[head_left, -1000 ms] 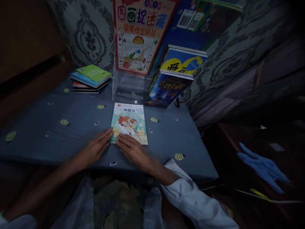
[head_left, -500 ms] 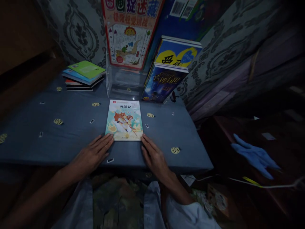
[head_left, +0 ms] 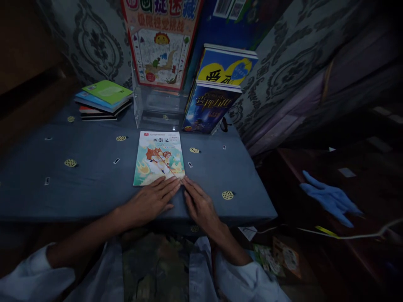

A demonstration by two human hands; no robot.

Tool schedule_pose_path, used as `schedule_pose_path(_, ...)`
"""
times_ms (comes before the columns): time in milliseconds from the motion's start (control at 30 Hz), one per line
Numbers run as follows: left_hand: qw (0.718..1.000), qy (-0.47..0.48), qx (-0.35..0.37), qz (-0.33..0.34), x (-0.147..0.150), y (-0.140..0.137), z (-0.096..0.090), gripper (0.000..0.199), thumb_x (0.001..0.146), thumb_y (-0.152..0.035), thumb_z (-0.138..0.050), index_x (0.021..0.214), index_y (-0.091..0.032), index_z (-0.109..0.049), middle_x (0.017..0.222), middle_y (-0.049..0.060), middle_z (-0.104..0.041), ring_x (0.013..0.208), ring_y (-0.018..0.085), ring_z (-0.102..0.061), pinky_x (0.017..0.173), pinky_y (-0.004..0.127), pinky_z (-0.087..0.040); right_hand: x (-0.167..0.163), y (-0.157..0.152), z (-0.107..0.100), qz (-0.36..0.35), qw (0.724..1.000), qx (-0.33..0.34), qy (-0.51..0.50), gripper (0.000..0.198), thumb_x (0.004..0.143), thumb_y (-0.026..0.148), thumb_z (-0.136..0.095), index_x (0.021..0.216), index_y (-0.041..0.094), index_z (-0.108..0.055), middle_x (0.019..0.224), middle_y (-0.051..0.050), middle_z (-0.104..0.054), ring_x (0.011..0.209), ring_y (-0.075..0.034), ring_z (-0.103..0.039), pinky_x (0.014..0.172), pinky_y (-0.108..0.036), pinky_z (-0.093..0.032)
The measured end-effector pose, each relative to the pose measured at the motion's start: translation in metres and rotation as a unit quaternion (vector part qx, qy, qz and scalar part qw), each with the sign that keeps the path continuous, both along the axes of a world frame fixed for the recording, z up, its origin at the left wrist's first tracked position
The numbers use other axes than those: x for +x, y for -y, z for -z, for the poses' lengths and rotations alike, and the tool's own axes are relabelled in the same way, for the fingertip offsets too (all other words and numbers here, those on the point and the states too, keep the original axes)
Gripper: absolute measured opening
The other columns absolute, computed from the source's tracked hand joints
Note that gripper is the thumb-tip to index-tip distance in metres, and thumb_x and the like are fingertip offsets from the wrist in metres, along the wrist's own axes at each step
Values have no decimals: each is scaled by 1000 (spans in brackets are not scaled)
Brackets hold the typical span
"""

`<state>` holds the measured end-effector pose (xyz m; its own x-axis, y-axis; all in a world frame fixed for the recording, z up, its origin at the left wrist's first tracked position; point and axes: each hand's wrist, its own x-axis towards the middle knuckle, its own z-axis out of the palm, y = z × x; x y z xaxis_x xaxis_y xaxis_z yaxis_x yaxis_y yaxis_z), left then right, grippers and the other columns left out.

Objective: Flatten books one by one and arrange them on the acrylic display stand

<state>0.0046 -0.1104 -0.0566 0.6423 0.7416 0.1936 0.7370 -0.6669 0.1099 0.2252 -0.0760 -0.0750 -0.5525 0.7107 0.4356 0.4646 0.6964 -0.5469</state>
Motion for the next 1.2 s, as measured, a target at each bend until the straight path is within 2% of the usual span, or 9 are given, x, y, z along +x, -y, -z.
schedule_pose_path(100, 1000, -5, 5, -3, 12, -5, 1, 54, 104, -40, -41, 152, -14, -36, 157, 14, -39, 149, 23, -31, 123, 40, -25, 0, 0, -1, -3, 1000, 1, -7, 63, 99, 11, -41, 159, 25, -24, 142, -12, -59, 132, -21, -57, 109, -42, -52)
schedule_pose_path(167, 1000, 2, 10, -6, 16, -5, 3, 54, 104, -40, -41, 151, -13, -38, 156, 15, -41, 149, 23, -31, 122, 40, -27, 0, 0, -2, -8, 1000, 4, -11, 65, 99, 11, -40, 159, 25, -21, 141, -12, -59, 131, -21, -57, 108, -41, -53)
schedule_pose_path(433, 999, 42, -10, -5, 7, -3, -3, 58, 103, -40, -43, 155, -17, -30, 156, 14, -41, 147, 22, -35, 122, 39, -30, 0, -1, -2, -13, 1000, 15, 14, 64, 98, 9, -41, 158, 25, -25, 140, -14, -59, 130, -23, -57, 107, -44, -53)
schedule_pose_path(567, 998, 52, -28, -19, -8, -11, -9, 56, 104, -41, -40, 154, -17, -33, 157, 13, -40, 147, 21, -35, 122, 37, -31, 0, -1, -2, -8, 999, 24, 35, 58, 99, 11, -42, 155, 23, -33, 142, -15, -58, 131, -25, -57, 107, -45, -54)
schedule_pose_path(767, 995, 42, -65, -58, -33, -45, -12, 50, 106, -39, -34, 151, -16, -39, 160, 11, -36, 148, 20, -33, 123, 37, -28, -1, -1, 0, 0, 999, 30, 36, 49, 101, 15, -41, 149, 21, -46, 141, -15, -59, 129, -25, -59, 107, -45, -54)
schedule_pose_path(867, 993, 46, -66, -82, -49, -67, -12, 52, 106, -40, -30, 152, -15, -37, 161, 11, -34, 149, 20, -31, 122, 36, -27, 0, -1, 0, 1, 999, 29, 38, 49, 101, 16, -41, 149, 22, -46, 141, -14, -60, 128, -25, -59, 106, -44, -55)
schedule_pose_path(1033, 983, 17, -70, -170, -74, -109, -5, 60, 104, -46, -29, 147, -6, -41, 158, 20, -37, 149, 27, -31, 122, 42, -27, 1, 0, 1, -5, 999, 23, 45, 52, 100, 16, -43, 152, 24, -42, 144, -13, -57, 131, -25, -57, 108, -44, -53)
schedule_pose_path(1200, 980, 1, -69, -189, -72, -144, 1, 66, 102, -51, -31, 149, -5, -36, 159, 22, -32, 151, 30, -26, 122, 44, -24, 2, 0, 2, -11, 999, 27, 39, 52, 101, 16, -42, 152, 24, -41, 144, -13, -57, 131, -25, -57, 107, -43, -54)
